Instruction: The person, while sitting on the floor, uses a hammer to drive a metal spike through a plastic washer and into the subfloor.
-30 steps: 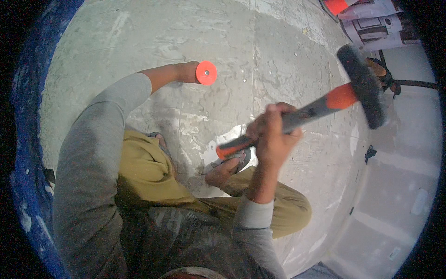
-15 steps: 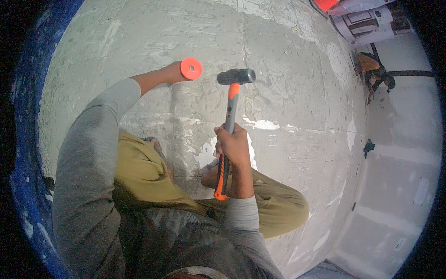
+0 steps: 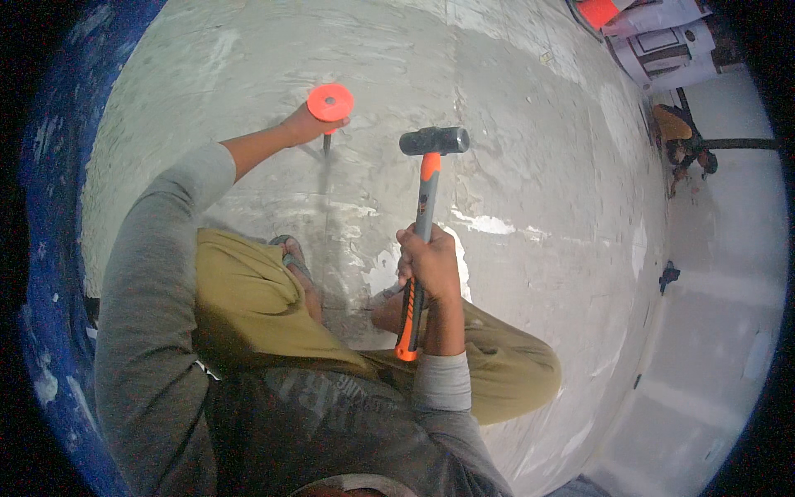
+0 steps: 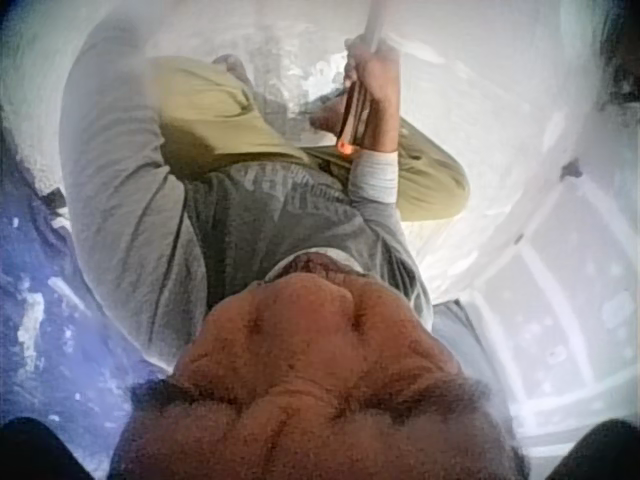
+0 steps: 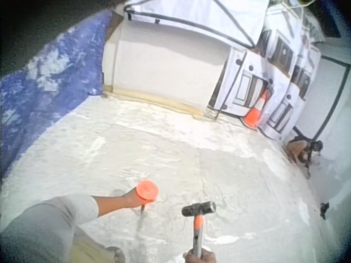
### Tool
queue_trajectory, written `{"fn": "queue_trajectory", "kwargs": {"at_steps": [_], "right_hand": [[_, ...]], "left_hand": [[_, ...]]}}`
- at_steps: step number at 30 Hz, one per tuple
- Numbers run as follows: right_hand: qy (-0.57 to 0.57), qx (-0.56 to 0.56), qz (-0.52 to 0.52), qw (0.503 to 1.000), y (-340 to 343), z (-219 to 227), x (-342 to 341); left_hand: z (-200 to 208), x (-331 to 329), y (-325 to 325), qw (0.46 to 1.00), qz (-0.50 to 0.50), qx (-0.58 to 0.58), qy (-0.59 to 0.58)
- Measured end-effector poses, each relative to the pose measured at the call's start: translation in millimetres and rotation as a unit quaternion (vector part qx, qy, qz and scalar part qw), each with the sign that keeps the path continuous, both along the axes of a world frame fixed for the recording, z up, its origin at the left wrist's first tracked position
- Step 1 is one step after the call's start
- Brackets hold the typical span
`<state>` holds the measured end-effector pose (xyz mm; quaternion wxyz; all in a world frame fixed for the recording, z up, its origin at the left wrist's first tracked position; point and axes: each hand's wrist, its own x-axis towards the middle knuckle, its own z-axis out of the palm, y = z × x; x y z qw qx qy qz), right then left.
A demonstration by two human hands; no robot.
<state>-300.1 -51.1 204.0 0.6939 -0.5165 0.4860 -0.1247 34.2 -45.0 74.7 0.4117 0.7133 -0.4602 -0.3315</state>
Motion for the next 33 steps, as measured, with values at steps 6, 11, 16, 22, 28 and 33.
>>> {"fn": "queue_trajectory", "kwargs": {"at_steps": [6,11,16,22,28,33], "right_hand": [[0.023,-0.003,0.03,0.999,7,-5,3],[0.014,-0.023,0.02,0.999,11,6,4],[-0.016,-0.065,-0.014,0.998,5,44,7],[-0.073,-0.145,-0.055,0.985,-4,86,4],[-0.157,-0.261,-0.121,0.945,-18,134,6],[-0.241,-0.333,-0.108,0.905,-29,164,10]], "left_hand": [[-17,-21,2,0.997,-0.061,-0.012,-0.051],[-28,-27,-1,0.992,-0.106,0.001,-0.07],[-43,-27,-7,0.991,-0.09,-0.014,-0.095],[-34,-31,-15,0.987,-0.131,0.04,-0.083],[-39,-36,-20,0.985,-0.139,0.034,-0.099],[-50,-36,-17,0.985,-0.129,-0.05,-0.102]]}}
